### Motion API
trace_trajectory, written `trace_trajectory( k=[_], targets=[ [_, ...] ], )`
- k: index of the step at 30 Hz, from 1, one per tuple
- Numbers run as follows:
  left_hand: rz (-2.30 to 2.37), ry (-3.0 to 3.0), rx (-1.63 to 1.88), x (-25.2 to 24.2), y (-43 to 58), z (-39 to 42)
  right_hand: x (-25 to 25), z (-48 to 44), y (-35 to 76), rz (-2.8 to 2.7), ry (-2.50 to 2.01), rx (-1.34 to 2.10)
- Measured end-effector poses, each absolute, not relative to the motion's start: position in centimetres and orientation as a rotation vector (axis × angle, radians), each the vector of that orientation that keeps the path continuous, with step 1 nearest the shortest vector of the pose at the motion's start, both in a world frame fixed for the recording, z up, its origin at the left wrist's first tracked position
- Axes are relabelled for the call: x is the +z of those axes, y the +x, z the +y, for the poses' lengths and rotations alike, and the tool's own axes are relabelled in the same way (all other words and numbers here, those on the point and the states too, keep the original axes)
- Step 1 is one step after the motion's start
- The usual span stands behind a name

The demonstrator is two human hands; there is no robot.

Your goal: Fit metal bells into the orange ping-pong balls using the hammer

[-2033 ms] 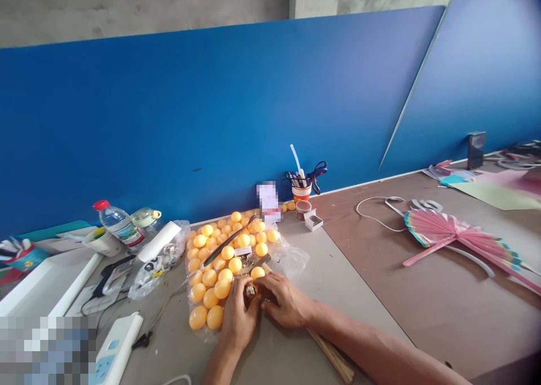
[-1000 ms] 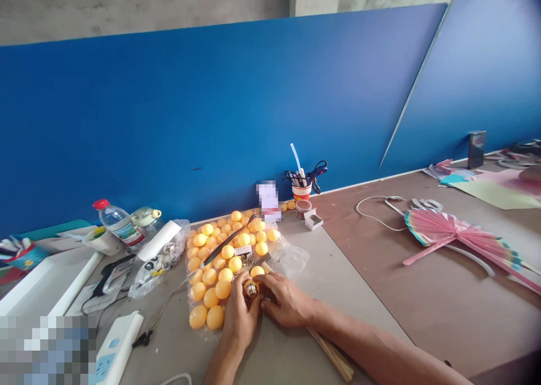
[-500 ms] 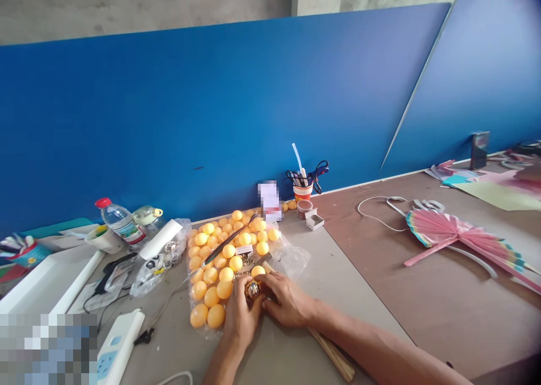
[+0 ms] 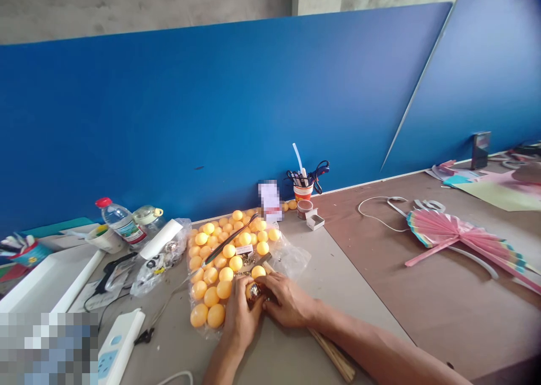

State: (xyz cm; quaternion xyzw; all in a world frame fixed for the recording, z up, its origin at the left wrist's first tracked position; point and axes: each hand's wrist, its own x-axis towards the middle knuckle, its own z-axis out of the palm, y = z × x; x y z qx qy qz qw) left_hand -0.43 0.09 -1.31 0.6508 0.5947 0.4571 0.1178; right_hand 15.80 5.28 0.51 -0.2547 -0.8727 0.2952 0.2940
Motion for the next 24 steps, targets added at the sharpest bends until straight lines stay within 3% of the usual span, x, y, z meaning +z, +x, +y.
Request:
trace_trajectory(
  k=[24],
  targets=[
    [1.650,1.776,1.274,-0.54,-0.43,0.14,0.82,5.16,15.87,-2.324,-0.762,0.837]
  ],
)
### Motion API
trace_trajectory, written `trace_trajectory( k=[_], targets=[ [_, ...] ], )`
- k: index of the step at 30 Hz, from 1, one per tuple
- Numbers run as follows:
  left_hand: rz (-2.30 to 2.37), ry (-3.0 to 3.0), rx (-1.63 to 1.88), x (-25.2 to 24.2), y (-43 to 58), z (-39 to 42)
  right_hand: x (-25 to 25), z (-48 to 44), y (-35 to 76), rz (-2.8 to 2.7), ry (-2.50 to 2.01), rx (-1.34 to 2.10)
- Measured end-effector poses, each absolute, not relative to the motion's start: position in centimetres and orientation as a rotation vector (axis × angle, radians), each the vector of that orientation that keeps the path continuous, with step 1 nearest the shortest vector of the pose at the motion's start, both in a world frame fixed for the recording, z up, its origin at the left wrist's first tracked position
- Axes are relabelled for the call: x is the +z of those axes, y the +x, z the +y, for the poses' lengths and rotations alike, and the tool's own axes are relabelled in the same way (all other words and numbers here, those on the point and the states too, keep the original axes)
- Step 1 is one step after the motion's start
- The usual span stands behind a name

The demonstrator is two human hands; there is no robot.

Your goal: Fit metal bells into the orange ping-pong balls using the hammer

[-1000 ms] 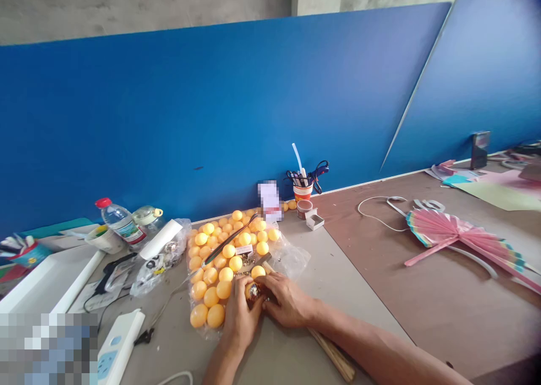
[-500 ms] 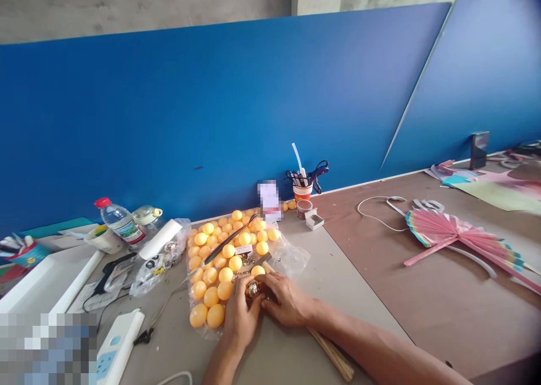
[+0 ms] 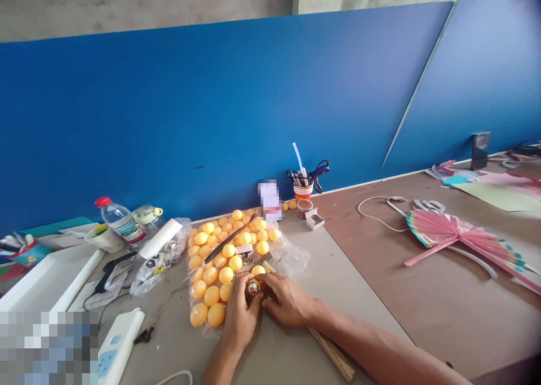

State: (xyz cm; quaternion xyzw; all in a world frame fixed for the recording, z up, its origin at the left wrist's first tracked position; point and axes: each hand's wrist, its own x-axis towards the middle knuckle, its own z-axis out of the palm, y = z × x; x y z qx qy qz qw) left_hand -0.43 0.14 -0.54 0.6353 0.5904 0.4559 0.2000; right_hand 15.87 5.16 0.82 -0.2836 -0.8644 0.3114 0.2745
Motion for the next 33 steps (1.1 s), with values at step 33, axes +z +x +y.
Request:
trace_trajectory(
  k=[33],
  targets=[
    [1.550,1.893,1.255,0.23,-0.58,-0.02,0.45,5.20,15.83,-2.292,-0.743,0.848]
  ],
)
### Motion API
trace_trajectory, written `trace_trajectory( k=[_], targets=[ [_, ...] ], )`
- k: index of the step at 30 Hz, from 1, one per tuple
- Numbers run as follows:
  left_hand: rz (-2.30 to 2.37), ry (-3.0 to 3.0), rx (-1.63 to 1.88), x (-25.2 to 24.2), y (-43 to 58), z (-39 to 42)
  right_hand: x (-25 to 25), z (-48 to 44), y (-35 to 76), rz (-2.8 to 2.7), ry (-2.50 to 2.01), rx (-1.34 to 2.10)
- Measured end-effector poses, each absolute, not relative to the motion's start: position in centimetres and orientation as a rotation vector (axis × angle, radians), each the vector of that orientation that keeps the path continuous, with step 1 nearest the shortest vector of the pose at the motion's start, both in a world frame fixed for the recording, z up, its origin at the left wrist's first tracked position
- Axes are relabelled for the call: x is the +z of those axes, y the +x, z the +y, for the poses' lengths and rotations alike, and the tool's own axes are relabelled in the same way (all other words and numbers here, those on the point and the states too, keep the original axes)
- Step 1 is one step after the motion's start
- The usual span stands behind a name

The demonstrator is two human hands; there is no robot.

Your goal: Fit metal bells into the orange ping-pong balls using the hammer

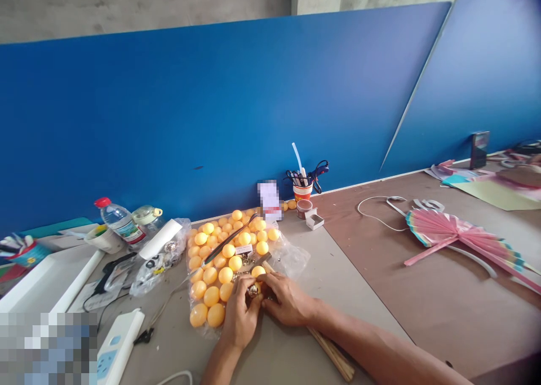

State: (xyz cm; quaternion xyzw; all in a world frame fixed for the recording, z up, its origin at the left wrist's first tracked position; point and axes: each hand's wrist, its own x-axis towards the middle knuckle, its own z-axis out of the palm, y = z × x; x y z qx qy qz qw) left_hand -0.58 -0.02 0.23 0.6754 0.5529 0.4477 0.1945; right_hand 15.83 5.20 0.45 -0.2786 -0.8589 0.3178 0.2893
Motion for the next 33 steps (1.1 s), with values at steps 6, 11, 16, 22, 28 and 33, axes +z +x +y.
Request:
trace_trajectory(
  k=[6,11,16,22,28,33],
  targets=[
    [1.626,1.769,1.230,-0.2,-0.6,0.1,0.3,5.3,15.8,-2.295,-0.748,0.836],
    [1.666,1.735,1.275,-0.3,-0.5,0.2,0.5,5.1,15.7,-2.223,-0.756,0.812],
    [1.627,1.783,1.345,0.2,-0.4,0.1,0.0,6.2,16.1,-2.068,-0.773,0.736],
    [1.665,1.583,1.366,0.4,-0.2,0.1,-1.4,8.7,17.2,-1.966,-1.054,0.494],
    [1.669,1.406,1.468,0.0,-0.6,0.5,-1.0,8.6,17.4,-2.237,-1.204,0.414],
    [1.688,1.232,1.540,0.1,-0.8,0.9,-0.8,8.9,17.7,-2.317,-1.320,0.342]
  ],
)
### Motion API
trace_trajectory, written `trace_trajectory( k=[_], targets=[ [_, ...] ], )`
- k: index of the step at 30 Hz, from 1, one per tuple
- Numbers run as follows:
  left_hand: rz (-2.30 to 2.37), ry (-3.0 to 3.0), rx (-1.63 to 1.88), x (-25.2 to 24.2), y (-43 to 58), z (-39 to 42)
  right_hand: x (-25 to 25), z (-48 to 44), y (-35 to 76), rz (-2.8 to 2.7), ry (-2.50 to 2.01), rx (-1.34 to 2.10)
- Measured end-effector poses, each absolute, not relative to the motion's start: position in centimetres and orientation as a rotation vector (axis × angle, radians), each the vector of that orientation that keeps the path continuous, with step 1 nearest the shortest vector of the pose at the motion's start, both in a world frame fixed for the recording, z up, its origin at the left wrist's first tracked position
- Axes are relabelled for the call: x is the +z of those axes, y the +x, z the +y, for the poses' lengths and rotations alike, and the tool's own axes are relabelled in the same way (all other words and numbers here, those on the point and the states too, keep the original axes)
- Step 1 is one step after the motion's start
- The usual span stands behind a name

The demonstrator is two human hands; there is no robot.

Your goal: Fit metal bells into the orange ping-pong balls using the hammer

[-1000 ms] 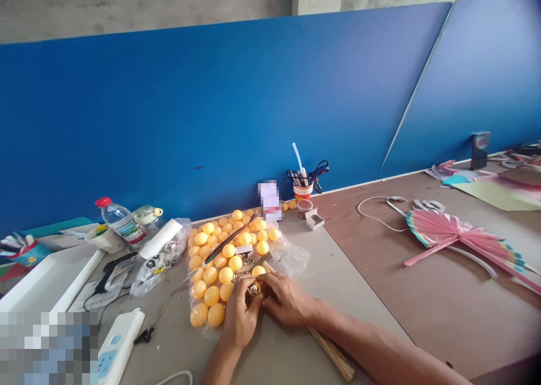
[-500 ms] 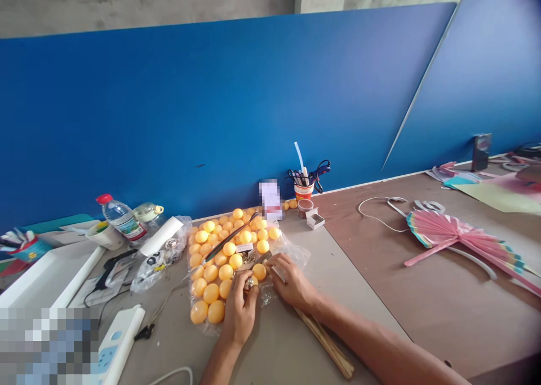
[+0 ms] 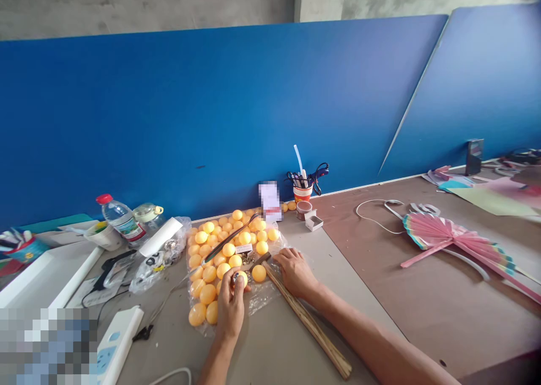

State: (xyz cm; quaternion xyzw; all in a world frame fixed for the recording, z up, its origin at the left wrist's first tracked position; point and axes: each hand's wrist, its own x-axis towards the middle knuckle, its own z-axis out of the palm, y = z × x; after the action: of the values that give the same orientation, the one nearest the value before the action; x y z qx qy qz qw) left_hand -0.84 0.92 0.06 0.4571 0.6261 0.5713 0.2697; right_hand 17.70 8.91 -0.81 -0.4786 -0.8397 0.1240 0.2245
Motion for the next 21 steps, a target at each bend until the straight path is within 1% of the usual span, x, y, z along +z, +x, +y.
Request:
trace_trajectory(
  k=[4,7,12,21],
  targets=[
    [1.686,1.216,1.541,0.2,-0.8,1.0,-1.0,9.5,17.8,-2.375,-1.410,0.228],
    [1.679,1.234,1.515,0.1,-0.8,0.9,-1.0,9.6,17.8,-2.387,-1.430,0.203],
    [1.651,1.246,1.493,-0.1,-0.8,0.9,-0.9,9.5,18.0,-2.293,-1.396,0.278],
    [1.659,1.287,1.481,-0.3,-0.9,1.0,-2.0,9.7,17.7,-2.108,-1.182,0.467]
  ],
)
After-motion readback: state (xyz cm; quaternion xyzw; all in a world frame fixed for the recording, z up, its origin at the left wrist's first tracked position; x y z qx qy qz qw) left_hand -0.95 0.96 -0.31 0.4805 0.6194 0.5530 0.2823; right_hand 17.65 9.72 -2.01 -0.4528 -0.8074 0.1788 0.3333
